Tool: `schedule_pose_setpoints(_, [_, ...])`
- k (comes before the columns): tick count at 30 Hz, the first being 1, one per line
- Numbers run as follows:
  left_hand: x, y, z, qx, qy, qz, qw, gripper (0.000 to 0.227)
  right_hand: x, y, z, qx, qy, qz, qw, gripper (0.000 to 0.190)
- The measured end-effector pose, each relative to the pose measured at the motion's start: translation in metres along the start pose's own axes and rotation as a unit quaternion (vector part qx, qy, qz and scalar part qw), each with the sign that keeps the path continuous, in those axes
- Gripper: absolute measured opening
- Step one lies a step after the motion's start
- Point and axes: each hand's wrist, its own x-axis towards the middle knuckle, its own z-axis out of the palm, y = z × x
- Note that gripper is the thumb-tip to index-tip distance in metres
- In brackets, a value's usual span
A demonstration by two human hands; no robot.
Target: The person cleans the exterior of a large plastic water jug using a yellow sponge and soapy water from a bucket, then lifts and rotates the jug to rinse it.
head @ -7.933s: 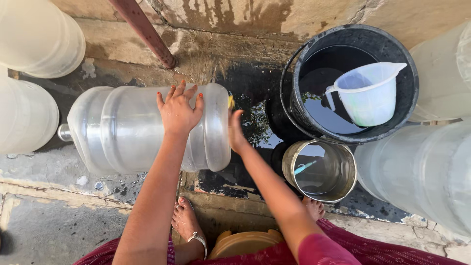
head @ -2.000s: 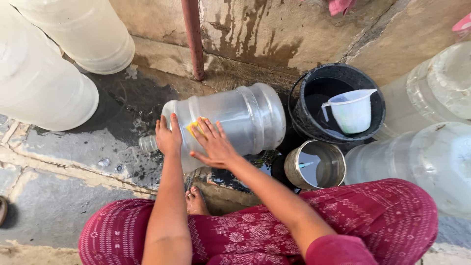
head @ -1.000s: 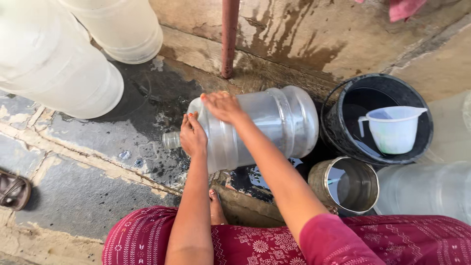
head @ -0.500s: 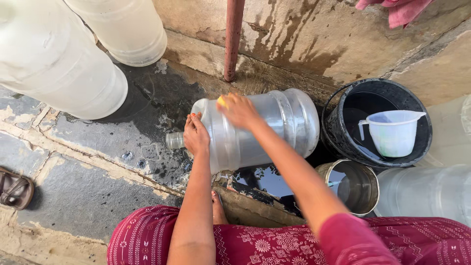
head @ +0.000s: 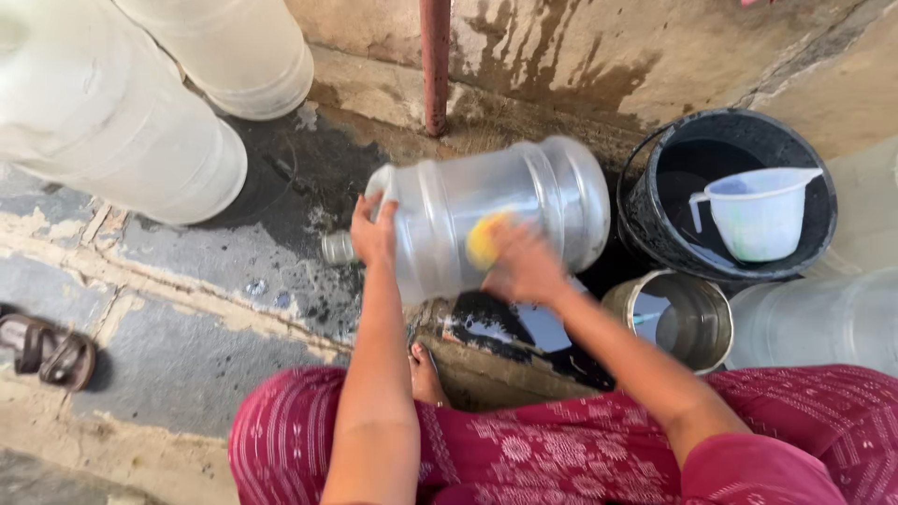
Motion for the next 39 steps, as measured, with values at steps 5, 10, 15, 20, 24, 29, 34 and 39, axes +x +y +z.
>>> schedule_pose_setpoints(5, [0.0,-0.028,-0.011,-0.11,-0.003,0.069,0.992,0.078,-0.007,0.115,-0.001,-0.063,0.246,0.178,0.951,0.086])
schedule_pose_setpoints(10, [-0.03,-0.032,-0.012,-0.086,0.003,-0.088,0.992,0.094,-0.029,0.128,0.031,0.605,0.164,0.38,0.68,0.09])
schedule_pose_setpoints(15, [-0.023,-0.011,-0.02,-0.017,-0.06,0.009,0.998,0.101,-0.007,0.147,0.017,0.465,0.138,0.474,0.735,0.096])
schedule_pose_setpoints(20, [-0.033,0.005,-0.012,0.27,-0.029,0.026,0.962,0.075,0.021,0.118,-0.01,0.268,0.119,0.388,0.874,0.096])
schedule_pose_setpoints(24, [-0.039,0.006,-0.006,0.272,-0.009,0.066,0.96,0.07,0.038,-0.005,-0.005,0.206,0.124,0.23,0.943,0.077])
schedule_pose_setpoints(29, [-0.037,0.013,-0.004,0.27,-0.008,0.058,0.961,0.067,0.048,-0.093,-0.031,0.185,0.131,-0.053,0.973,0.082])
schedule_pose_setpoints(34, [-0.027,0.025,0.003,0.286,-0.003,0.012,0.958,0.065,0.002,0.01,-0.054,0.067,0.049,0.219,0.972,0.096])
schedule_pose_setpoints(39, [-0.021,0.032,0.009,0.28,-0.001,0.003,0.96,0.064,-0.017,0.066,-0.029,0.129,0.144,0.121,0.974,0.087])
